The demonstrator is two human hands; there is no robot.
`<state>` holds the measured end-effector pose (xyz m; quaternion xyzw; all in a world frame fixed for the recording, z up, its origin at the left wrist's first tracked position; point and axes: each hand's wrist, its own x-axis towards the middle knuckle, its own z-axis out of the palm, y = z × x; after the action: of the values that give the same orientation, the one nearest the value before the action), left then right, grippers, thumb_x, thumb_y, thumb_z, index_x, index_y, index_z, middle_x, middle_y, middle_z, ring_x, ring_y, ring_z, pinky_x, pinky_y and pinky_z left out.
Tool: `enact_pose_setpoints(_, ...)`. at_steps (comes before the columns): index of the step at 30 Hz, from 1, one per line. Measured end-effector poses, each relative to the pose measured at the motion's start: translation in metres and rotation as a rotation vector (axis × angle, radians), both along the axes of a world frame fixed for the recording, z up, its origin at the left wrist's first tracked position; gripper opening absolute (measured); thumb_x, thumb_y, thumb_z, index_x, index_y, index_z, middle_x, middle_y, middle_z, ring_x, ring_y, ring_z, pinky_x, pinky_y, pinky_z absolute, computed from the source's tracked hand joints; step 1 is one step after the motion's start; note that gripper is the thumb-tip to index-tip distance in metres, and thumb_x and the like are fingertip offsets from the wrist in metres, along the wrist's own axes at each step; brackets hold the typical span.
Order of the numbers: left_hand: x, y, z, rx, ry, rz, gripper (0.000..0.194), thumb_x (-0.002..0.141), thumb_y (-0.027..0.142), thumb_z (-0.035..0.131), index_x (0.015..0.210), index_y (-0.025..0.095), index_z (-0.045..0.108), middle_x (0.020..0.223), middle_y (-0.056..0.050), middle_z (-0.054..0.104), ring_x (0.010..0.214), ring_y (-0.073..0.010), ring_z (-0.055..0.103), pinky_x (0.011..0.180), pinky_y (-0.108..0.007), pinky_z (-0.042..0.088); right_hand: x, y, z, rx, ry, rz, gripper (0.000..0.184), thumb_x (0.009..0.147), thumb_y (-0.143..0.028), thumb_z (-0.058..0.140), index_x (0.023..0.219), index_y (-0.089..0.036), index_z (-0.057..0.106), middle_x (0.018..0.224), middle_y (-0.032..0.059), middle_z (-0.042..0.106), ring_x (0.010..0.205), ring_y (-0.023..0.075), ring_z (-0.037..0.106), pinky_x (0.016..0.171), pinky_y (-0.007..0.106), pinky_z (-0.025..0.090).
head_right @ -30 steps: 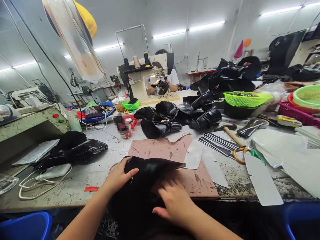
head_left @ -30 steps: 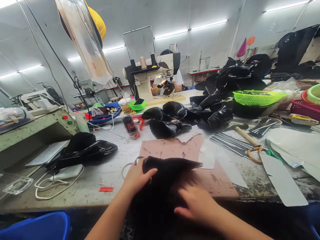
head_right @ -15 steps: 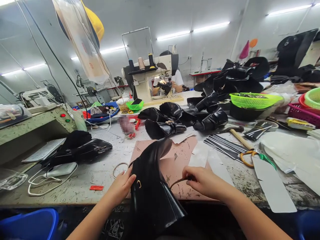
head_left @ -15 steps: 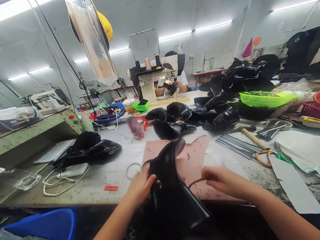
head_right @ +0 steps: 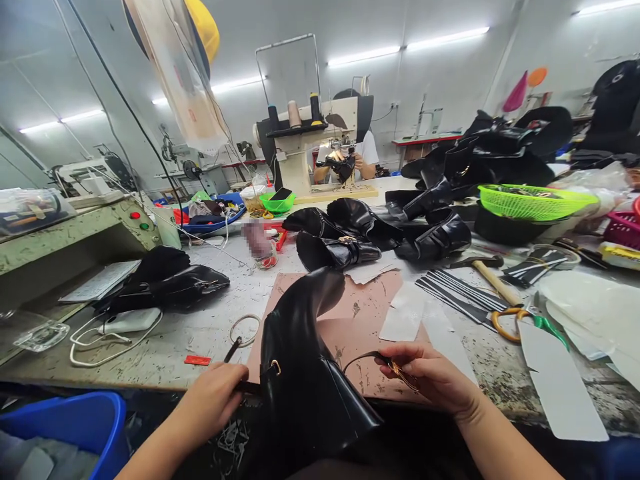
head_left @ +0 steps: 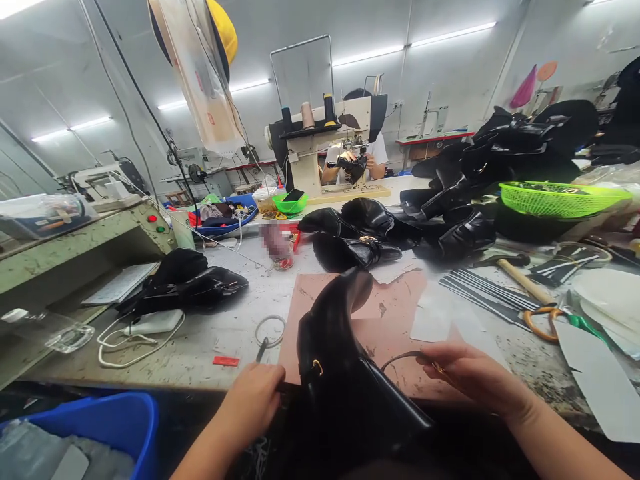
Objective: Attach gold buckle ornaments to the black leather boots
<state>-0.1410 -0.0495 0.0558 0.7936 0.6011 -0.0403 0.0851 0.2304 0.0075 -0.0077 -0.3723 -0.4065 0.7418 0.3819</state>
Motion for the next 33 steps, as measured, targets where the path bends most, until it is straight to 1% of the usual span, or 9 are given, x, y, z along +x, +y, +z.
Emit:
enact_pose_setpoints(3,-0.013,-0.01,0.009,0.029,0.024,0.103,0.039,0.073,0.008,0.04,0.105,0.018,0.06,0.096,-0.011,0.065,0.081,-0.0297,0.06,0.073,-0.043,0.045,0.0,-0.001,-0.003,-0.051,0.026,-0.005,0.029,0.056,-0.021,0.062,0.082,-0.025,0.074,0.093,0.0073,0.072,0.093,0.0279,0.065,0.096,0.05,0.038)
enact_pose_setpoints(6,-0.03,-0.019,0.02,0.026,-0.052,0.201,0.031,0.072,0.012,0.044,0.096,0.02,0.064,0.093,-0.009,0.067,0.081,-0.0287,0.061,0.075,-0.04,0.044,0.002,-0.001,-0.004,-0.149,0.038,0.003,0.029,0.057,-0.026,0.069,0.086,-0.024,0.073,0.095,0.009,0.071,0.093,0.028,0.065,0.093,0.049,0.042)
enact_pose_setpoints(9,-0.04,-0.027,0.034,-0.082,-0.363,0.263,0.026,0.074,0.021,0.05,0.095,0.023,0.065,0.09,-0.005,0.068,0.083,-0.024,0.061,0.075,-0.033,0.046,-0.003,0.001,-0.004,-0.155,-0.002,0.002,0.031,0.054,-0.03,0.079,0.084,-0.022,0.073,0.088,0.0092,0.071,0.087,0.0259,0.065,0.09,0.046,0.044)
enact_pose_setpoints(13,-0.031,-0.031,0.048,-0.22,-0.793,0.254,0.016,0.072,0.031,0.06,0.083,0.024,0.07,0.084,-0.003,0.067,0.082,-0.0212,0.06,0.076,-0.029,0.047,-0.027,0.008,0.005,0.065,-0.032,-0.062,0.023,0.064,-0.038,0.076,0.074,-0.02,0.068,0.075,0.0039,0.062,0.076,0.0187,0.058,0.084,0.039,0.045)
enact_pose_setpoints(19,0.013,-0.02,0.039,-0.6,-1.508,0.238,0.033,0.065,0.042,0.06,0.083,0.017,0.073,0.078,-0.007,0.064,0.07,-0.0229,0.061,0.069,-0.034,0.048,-0.068,0.01,0.035,0.242,0.088,0.147,0.03,0.075,-0.048,0.062,0.068,-0.019,0.059,0.064,0.0008,0.053,0.066,0.016,0.05,0.069,0.033,0.043)
enact_pose_setpoints(21,0.032,-0.016,0.034,-0.635,-1.447,0.194,0.026,0.065,0.031,0.063,0.088,0.02,0.071,0.082,-0.006,0.064,0.075,-0.0214,0.061,0.074,-0.033,0.047,-0.076,0.004,0.046,0.276,-0.003,0.259,0.028,0.075,-0.046,0.063,0.071,-0.018,0.061,0.067,0.0005,0.054,0.064,0.0145,0.049,0.066,0.03,0.042)
enact_pose_setpoints(25,0.059,-0.015,0.027,-0.342,-1.129,0.063,0.008,0.069,0.02,0.061,0.075,0.02,0.067,0.08,-0.002,0.057,0.078,-0.0165,0.055,0.075,-0.028,0.043,-0.085,-0.011,0.06,0.331,-0.205,0.396,0.028,0.074,-0.046,0.065,0.084,-0.02,0.066,0.085,0.0031,0.06,0.077,0.0169,0.053,0.071,0.031,0.042)
enact_pose_setpoints(28,0.064,-0.017,0.022,-0.214,-1.156,0.019,0.01,0.072,0.027,0.062,0.069,0.018,0.06,0.091,-0.005,0.056,0.088,-0.0192,0.053,0.082,-0.03,0.042,-0.087,-0.02,0.058,0.3,-0.13,0.31,0.028,0.072,-0.045,0.067,0.084,-0.02,0.064,0.082,0.0019,0.061,0.077,0.0161,0.054,0.07,0.029,0.042)
enact_pose_setpoints(33,0.067,-0.022,0.018,-0.331,-1.213,0.161,0.009,0.078,0.024,0.054,0.083,0.018,0.06,0.084,-0.004,0.064,0.081,-0.0183,0.058,0.075,-0.029,0.044,-0.089,-0.028,0.041,0.171,0.142,0.095,0.029,0.068,-0.044,0.072,0.075,-0.02,0.059,0.067,-0.0021,0.054,0.061,0.0107,0.046,0.057,0.023,0.038)
